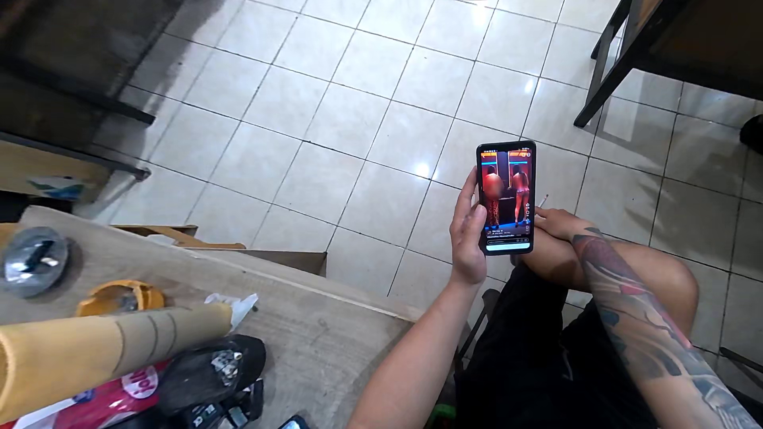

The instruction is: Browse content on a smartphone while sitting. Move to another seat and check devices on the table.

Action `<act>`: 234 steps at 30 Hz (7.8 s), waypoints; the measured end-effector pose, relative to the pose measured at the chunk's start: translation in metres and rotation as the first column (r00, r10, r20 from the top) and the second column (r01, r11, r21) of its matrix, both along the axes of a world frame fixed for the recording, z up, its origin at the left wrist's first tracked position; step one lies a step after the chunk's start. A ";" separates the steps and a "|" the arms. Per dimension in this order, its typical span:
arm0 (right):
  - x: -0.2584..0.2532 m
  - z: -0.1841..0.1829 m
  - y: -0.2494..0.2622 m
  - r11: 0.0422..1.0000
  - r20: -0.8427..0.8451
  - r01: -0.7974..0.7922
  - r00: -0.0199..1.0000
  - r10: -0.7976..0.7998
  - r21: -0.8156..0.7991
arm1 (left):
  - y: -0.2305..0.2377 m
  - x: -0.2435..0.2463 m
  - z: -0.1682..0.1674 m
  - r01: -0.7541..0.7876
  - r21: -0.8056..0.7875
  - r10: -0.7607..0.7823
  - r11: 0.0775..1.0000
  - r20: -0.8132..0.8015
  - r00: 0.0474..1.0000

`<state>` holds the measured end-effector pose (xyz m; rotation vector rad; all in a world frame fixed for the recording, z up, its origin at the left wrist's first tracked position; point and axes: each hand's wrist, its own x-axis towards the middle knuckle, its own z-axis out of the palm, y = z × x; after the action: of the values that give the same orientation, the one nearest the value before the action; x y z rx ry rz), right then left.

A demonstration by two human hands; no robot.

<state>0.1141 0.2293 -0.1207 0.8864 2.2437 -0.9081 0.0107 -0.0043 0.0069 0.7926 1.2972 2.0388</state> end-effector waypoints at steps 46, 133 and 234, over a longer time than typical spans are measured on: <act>0.001 -0.001 0.000 1.000 -0.010 0.015 1.000 -0.015 -0.001 | 0.000 0.001 0.001 -0.005 0.008 0.005 1.000 0.012 1.000; -0.004 0.015 -0.001 0.999 0.036 0.026 0.999 -0.025 -0.028 | 0.000 0.001 0.003 0.011 0.016 -0.011 1.000 0.018 1.000; -0.004 0.016 -0.001 0.999 0.033 0.012 0.999 -0.011 -0.030 | 0.000 0.003 0.005 -0.011 -0.011 0.011 1.000 0.006 1.000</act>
<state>0.1100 0.2285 -0.1051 0.8954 2.1938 -0.9243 0.0138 -0.0045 0.0123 0.7756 1.3119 2.0394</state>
